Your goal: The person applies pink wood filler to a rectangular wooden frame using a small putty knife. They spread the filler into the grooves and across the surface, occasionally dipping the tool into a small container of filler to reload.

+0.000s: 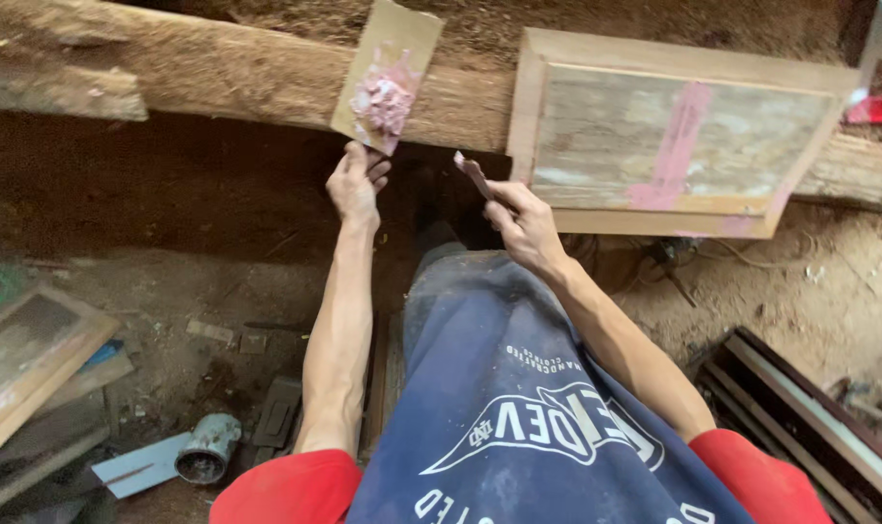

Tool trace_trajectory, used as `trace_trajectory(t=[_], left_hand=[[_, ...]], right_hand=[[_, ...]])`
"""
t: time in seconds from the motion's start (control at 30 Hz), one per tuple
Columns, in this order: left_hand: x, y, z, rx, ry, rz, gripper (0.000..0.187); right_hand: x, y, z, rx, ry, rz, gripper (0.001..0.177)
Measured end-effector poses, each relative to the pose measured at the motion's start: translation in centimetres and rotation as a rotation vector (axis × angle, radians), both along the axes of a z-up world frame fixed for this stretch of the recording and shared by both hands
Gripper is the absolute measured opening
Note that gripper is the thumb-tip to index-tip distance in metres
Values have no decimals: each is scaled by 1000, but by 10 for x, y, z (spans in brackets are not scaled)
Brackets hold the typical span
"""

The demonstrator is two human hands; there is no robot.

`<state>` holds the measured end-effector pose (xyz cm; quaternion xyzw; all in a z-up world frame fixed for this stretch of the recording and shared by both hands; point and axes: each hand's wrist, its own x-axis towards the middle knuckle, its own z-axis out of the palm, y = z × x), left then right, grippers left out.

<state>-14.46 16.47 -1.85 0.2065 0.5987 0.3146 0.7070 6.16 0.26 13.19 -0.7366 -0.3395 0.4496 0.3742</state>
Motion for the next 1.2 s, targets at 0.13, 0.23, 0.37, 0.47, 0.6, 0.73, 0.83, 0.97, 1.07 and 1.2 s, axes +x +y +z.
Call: trace_trajectory(t=[0.13,0.23,0.37,0.47,0.6,0.73,0.83,0.97,1.07,1.2], left_hand=[[-2,-50,2,22,63,-63,39],[17,-105,16,-22,128,-468,34],[50,-150,30,-120,26,-752,40],[68,-166,21,-62,-96,-723,37],[70,-172,11,-13,-38,-738,32],[71,-171,12,26,-18,-749,31],[73,-171,16,3,0,-727,30],[73,-171,15,31,44,-737,30],[73,-172,14,95,117,-765,31],[73,-170,15,105,102,-753,31]], right_hand=[[5,-52,6,-93,-130,-175,27],[1,-71,-4,-37,-311,-160,32],[-9,-72,-17,110,-543,-81,39],[-16,-62,-23,74,-522,-97,42],[-23,-54,-23,-187,-534,-88,37],[-20,-57,-14,-106,-596,-70,32],[-16,-46,-16,-39,-613,-83,36],[-15,-36,-19,-178,-520,-72,30],[-16,-42,-19,-195,-537,-53,28],[-19,-42,-22,-128,-519,-60,30]])
